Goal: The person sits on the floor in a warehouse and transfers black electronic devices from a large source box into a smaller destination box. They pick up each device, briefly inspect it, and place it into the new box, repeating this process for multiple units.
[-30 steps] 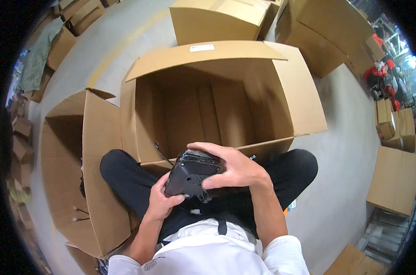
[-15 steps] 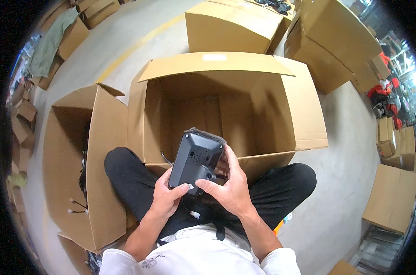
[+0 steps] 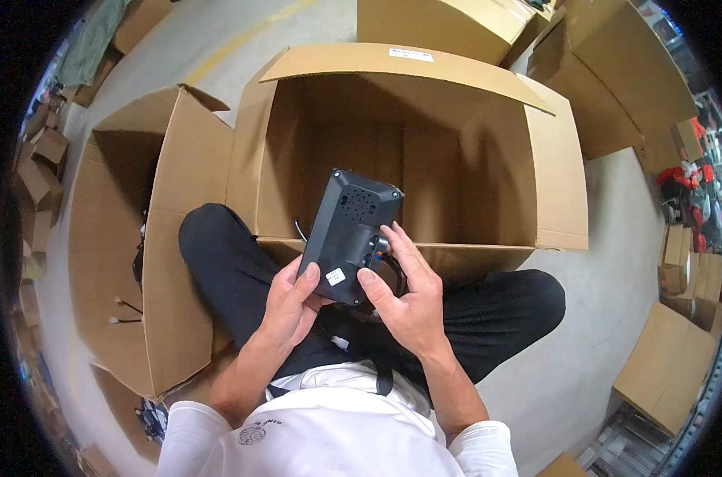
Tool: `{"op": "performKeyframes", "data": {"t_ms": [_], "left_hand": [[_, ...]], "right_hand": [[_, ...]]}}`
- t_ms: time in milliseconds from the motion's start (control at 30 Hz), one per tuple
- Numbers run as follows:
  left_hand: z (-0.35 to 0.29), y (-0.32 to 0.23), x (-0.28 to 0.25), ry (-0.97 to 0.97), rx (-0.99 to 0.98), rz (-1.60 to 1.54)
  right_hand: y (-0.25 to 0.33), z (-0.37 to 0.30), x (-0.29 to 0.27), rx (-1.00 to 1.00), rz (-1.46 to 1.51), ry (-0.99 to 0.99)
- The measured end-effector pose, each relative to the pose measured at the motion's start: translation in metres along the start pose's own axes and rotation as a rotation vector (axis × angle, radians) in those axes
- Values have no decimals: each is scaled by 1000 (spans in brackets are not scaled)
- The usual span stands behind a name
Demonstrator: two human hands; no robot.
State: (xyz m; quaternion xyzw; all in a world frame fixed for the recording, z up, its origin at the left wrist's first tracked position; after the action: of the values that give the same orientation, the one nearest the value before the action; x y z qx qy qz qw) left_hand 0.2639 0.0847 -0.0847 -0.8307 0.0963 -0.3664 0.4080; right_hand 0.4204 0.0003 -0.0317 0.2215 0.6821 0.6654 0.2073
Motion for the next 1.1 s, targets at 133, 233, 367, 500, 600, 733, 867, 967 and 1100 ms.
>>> {"op": "performKeyframes", "data": {"t_ms": [133,233,367,500,600,733,867,967,1100], "left_hand": [[2,4,-4,-10,-6,1],[3,5,-5,-11,-11,0],[4,5,-5,-19,-21,39],[4,5,-5,-15,-17,46],[3,6,-6,-20,-12,46],[3,4,-5,-10,2,78],[5,9,-6,-3,-22,-20],[4,6,7,63,-109,-225],[16,-19,7,59,-143,-220]], "right_hand": [[-4,1,2,16,-4,1],[-5,1,3,17,6,0],[-7,2,2,12,-9,-8],[-6,2,3,5,21,-13],[-4,2,6,10,34,-19],[6,2,11,-38,47,-43],[10,3,10,-50,84,-144],[15,-4,10,-75,-57,-88],[41,11,6,-34,-116,12]]}}
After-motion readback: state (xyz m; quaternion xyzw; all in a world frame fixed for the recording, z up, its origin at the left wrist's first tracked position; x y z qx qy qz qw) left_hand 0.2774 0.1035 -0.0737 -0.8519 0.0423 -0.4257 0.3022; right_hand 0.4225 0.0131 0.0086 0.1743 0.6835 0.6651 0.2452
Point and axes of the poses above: each hand's wrist, its own z-axis towards the middle knuckle, its own x-axis out of the palm, y = z × x, the point moved 9 cm from there along z, towards the middle knuckle, and after that the axes turned 8 degrees about z, right-handed, at the moved point
